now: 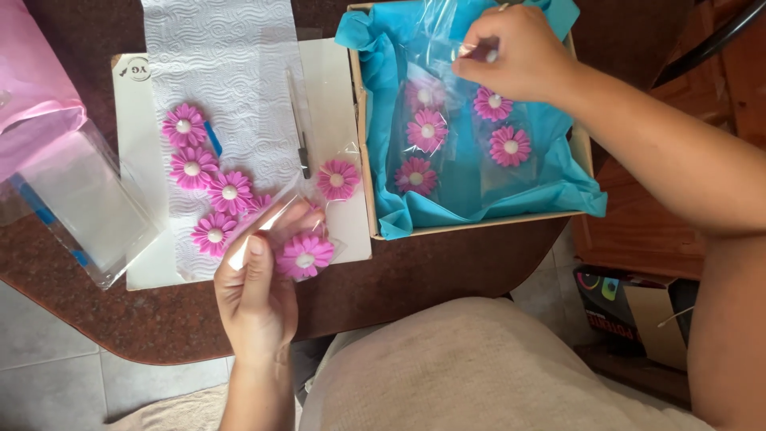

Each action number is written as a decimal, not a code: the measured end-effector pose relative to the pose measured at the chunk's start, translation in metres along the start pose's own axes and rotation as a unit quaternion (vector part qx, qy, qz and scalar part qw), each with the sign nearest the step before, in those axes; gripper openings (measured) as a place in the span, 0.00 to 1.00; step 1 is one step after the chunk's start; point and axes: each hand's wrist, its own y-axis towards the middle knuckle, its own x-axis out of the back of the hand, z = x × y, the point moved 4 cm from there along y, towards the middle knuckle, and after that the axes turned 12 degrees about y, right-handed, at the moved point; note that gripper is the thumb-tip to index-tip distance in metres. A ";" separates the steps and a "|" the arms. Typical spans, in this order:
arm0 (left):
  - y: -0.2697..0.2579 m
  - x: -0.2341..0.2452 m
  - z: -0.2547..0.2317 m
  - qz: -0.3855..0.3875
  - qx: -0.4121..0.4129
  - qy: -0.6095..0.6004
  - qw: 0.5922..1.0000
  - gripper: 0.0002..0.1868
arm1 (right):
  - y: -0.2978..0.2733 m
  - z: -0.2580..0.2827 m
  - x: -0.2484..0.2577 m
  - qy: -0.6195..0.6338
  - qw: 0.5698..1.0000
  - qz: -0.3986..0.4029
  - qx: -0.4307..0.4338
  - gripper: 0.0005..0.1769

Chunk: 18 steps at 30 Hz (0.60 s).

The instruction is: Packaging small decorative flowers into individual plastic bags and arranging them in a gift box

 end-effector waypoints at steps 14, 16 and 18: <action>0.036 -0.061 -0.064 0.286 -0.209 0.214 0.910 0.16 | 0.022 0.214 0.050 0.388 0.900 0.194 0.026 0.03; 0.034 -0.061 -0.060 0.295 -0.178 0.218 0.913 0.16 | 0.027 0.230 0.043 0.415 0.880 0.227 0.038 0.05; 0.029 -0.057 -0.056 0.298 -0.122 0.197 0.926 0.14 | 0.027 0.242 0.035 0.402 0.882 0.244 0.028 0.04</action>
